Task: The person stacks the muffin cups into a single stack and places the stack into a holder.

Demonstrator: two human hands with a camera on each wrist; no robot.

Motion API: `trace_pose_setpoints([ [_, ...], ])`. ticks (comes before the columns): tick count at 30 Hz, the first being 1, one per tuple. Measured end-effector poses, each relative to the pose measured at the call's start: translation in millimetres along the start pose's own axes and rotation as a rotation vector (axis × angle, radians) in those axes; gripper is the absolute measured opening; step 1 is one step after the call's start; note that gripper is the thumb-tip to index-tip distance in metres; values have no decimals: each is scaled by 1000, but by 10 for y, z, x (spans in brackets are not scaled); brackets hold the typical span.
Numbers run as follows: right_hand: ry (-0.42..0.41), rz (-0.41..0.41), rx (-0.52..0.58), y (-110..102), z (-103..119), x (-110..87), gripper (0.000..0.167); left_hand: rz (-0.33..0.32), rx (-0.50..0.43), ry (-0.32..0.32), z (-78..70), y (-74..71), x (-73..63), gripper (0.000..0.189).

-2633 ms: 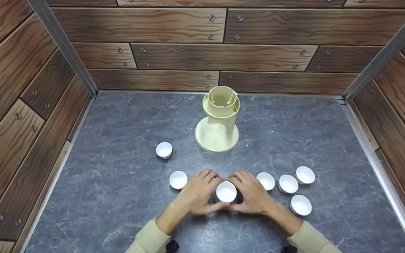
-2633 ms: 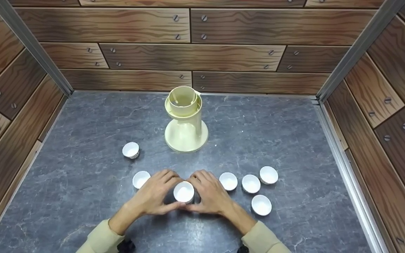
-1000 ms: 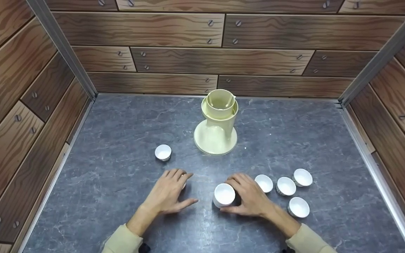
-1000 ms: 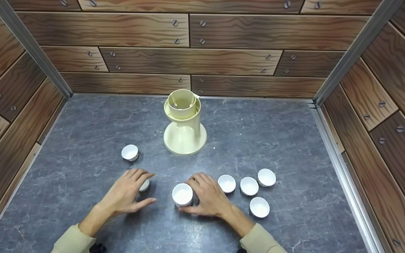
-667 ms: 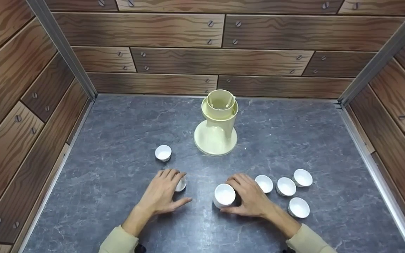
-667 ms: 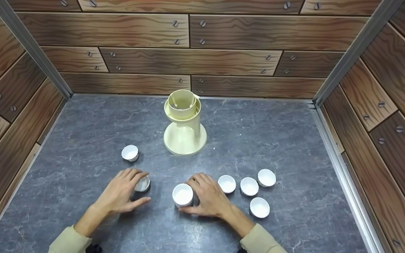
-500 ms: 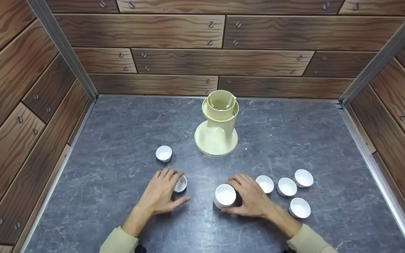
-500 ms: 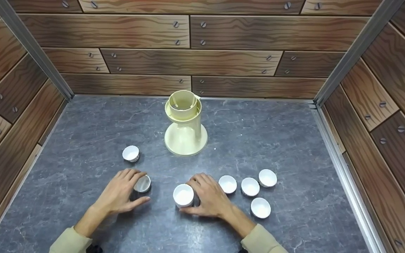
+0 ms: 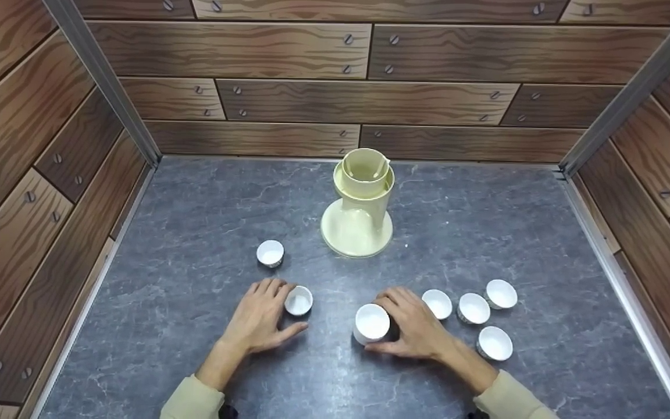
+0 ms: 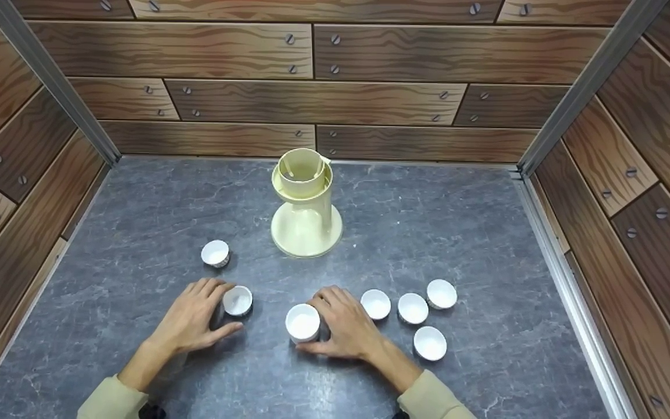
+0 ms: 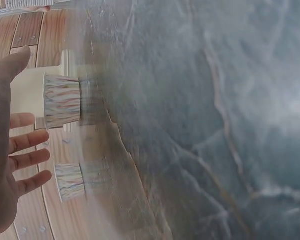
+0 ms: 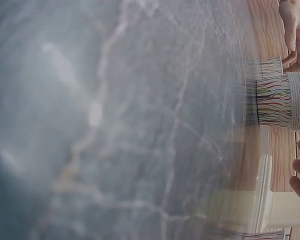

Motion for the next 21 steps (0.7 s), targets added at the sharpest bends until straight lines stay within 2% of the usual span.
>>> trace_pose_setpoints([
  [3, 6, 4, 7, 0, -3, 1, 72, -1, 2, -6, 15, 3, 12, 77],
  [12, 6, 7, 10, 12, -8, 4, 72, 70, 35, -57, 50, 75, 46, 85],
  [21, 15, 22, 3, 10, -11, -5, 73, 60, 57, -59, 52, 114, 54, 81],
])
Point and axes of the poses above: each hand's wrist, its own x-axis towards the middle knuckle, its own y-axis out of the palm, z = x × y, the point moved 7 cm from there along x, towards the middle knuckle, and after that the axes turned 9 degrees about -y, right-handed, at the moved point
